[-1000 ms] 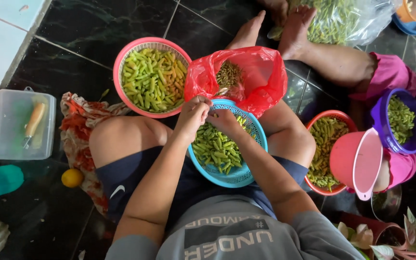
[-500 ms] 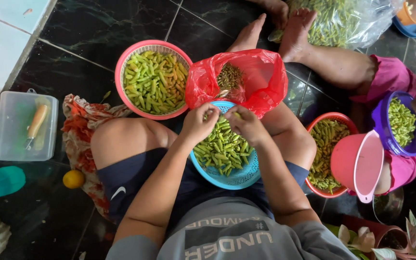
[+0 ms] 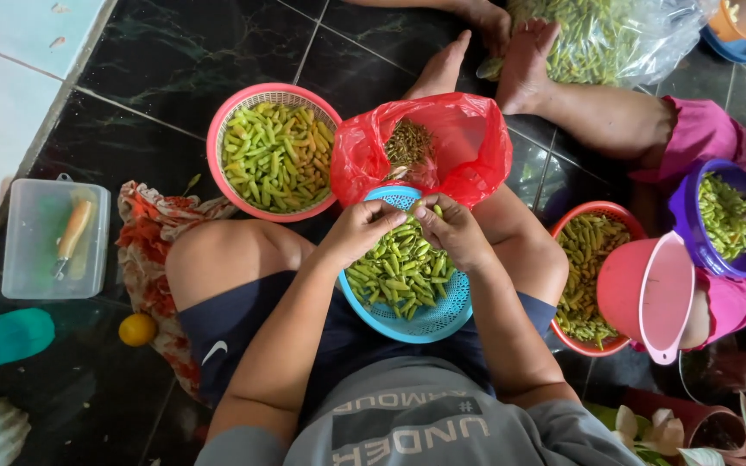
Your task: Removing stems from green chilies and sorting them into different baskets while sitting on the floor.
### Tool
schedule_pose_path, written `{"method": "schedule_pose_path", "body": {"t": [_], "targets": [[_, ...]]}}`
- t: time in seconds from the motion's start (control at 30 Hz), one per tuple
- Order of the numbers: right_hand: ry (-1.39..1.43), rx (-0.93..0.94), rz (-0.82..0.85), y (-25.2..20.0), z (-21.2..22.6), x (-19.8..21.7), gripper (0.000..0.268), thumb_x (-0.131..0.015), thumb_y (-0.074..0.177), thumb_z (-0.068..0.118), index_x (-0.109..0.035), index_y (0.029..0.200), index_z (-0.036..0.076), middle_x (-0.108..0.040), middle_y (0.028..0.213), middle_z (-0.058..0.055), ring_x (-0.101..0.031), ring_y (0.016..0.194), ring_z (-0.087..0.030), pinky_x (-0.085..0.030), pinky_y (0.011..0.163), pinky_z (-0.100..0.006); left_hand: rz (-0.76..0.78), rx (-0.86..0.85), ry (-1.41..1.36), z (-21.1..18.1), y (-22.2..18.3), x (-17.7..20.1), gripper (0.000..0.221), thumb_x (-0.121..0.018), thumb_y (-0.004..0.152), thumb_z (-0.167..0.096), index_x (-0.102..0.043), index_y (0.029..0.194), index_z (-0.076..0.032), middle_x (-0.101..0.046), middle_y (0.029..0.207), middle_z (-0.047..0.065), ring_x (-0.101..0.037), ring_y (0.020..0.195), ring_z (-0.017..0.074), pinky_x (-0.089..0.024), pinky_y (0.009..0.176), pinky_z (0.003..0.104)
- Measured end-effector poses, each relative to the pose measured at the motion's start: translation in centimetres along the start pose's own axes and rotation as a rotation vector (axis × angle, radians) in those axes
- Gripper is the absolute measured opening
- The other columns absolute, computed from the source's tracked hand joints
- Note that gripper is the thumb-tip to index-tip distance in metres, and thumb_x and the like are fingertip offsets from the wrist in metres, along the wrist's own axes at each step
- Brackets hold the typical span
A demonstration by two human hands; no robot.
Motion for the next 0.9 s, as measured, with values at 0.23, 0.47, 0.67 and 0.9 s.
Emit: {"method": "schedule_pose_path", "body": {"t": [0.23,0.47,0.67,0.9], "targets": [[0.074,-0.019,-0.017,0.3,0.3,-0.7,0.008,-0.065,0.103,0.008,-0.064,0.104,0.0,-0.045,0.06,-0.004,-0.046,0.042,-0.009,-0.032,0.039,-0.019,-0.081,-0.035,-0.06,1.4,0.6,0.1,0.011,-0.079,0.093,-0.02,-0.08,0.093,-0.009,-0.057,0.061,-0.003,-0.048,0.063,0.0036,-0.039,0.057,0.022],[0.467,-0.223,0.073,0.6,-0.2,-2.8,0.016,-0.059,0.102,0.016,-0.055,0.088,0.01,-0.033,0.069,0.006,-0.035,0.05,-0.002,-0.025,0.039,-0.013,-0.146,-0.102,-0.115,0.5,0.7,0.4,0.008,-0.081,0.091,-0.018,-0.08,0.091,-0.01,-0.061,0.064,-0.003,-0.05,0.065,0.005,-0.04,0.059,0.022],[0.677,-0.246,0.127,1.2,-2.0,-1.2,0.013,-0.057,0.095,0.022,-0.057,0.098,0.009,-0.045,0.078,-0.007,-0.05,0.059,-0.015,-0.031,0.04,-0.015,-0.122,0.018,-0.408,-0.8,0.9,1.1,0.024,-0.066,0.098,-0.025,-0.065,0.079,-0.01,-0.045,0.055,-0.001,-0.041,0.05,0.005,-0.029,0.043,0.018],[0.476,-0.304,0.028,1.9,-3.1,0.9,0.029,-0.056,0.106,0.033,-0.065,0.094,0.008,-0.061,0.076,-0.011,-0.062,0.057,-0.02,-0.03,0.038,-0.015,-0.131,0.159,-0.789,0.9,1.1,1.5,0.011,-0.057,0.091,-0.019,-0.059,0.085,-0.01,-0.051,0.069,0.007,-0.048,0.056,0.0097,-0.027,0.041,0.017]]}}
Point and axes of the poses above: each hand's wrist, its own y-axis towards the middle knuckle, its own x-axis out of the back of the hand, z = x × y, the point moved 6 cm from there along y, towards the middle knuckle
